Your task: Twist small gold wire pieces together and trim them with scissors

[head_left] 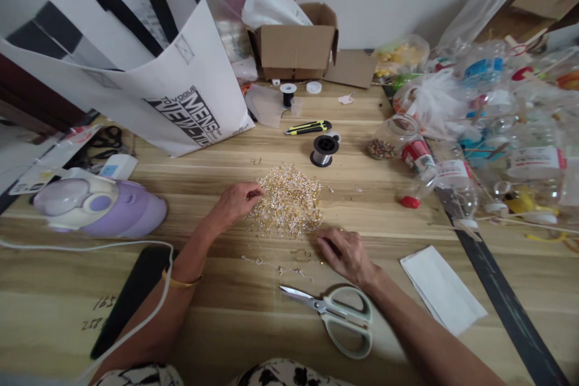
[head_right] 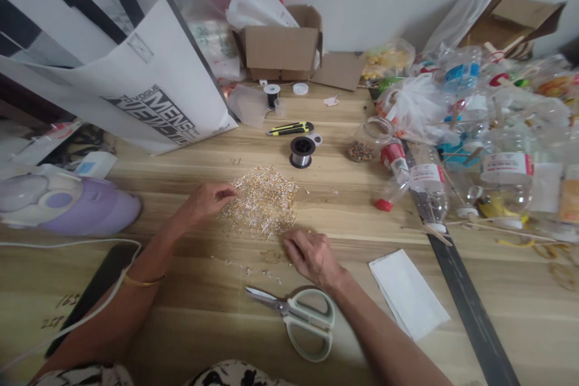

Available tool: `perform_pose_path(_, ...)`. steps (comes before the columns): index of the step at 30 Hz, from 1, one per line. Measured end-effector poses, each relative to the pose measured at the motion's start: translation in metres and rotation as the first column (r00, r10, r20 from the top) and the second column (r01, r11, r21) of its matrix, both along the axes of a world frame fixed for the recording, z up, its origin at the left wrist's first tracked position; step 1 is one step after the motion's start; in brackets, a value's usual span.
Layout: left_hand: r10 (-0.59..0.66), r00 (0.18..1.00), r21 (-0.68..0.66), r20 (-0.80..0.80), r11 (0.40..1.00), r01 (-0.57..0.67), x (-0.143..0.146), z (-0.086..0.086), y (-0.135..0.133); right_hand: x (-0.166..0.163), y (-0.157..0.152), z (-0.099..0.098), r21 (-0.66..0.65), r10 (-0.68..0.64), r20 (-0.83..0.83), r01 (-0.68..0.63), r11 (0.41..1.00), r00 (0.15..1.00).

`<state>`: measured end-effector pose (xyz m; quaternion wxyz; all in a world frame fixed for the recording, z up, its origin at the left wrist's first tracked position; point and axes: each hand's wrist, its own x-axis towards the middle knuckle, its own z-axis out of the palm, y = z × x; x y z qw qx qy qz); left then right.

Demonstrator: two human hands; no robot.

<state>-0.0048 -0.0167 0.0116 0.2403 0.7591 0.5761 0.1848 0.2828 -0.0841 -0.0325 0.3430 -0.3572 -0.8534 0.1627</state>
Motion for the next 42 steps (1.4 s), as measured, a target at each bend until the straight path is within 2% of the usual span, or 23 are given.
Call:
perform_pose_path(4,-0.027,0.999,0.024,-0.022,0.999,0.027,0.001,0.0,0.0,0.0,0.0,-0.001,-0.001,0.011,-0.009,-0.011,1.0,1.0)
perform_pose_path(7,-0.109,0.99,0.054,-0.093,0.992,0.114,0.002,0.001,0.0,0.0,0.0,-0.001,0.008,0.018,-0.007,-0.018,1.0,1.0)
perform_pose_path(12,-0.209,0.957,0.024,-0.203,0.976,0.218,0.005,0.002,-0.005,0.0,0.001,-0.002,0.011,0.007,0.003,-0.007,1.0,1.0)
perform_pose_path(21,-0.205,0.962,0.018,-0.18,0.977,0.211,-0.006,0.0,-0.008,0.001,0.0,-0.002,-0.012,0.01,-0.003,-0.01,1.0,1.0)
perform_pose_path(28,-0.077,0.984,0.007,-0.16,0.997,0.079,-0.015,-0.006,-0.004,0.0,0.001,-0.001,0.01,0.008,-0.008,-0.008,1.0,1.0)
perform_pose_path(34,-0.016,0.994,-0.021,-0.105,1.0,0.014,-0.017,-0.004,-0.003,0.0,0.001,-0.002,0.005,0.015,-0.013,-0.015,1.0,1.0)
perform_pose_path(37,-0.023,0.995,-0.014,-0.096,1.0,0.022,-0.014,-0.002,-0.002,0.0,0.001,-0.002,-0.003,0.007,-0.005,-0.007,1.0,1.0)
perform_pose_path(42,-0.11,0.99,0.0,-0.088,0.994,0.11,0.003,0.0,-0.003,0.001,0.0,-0.003,0.001,0.007,-0.001,-0.007,1.0,1.0)
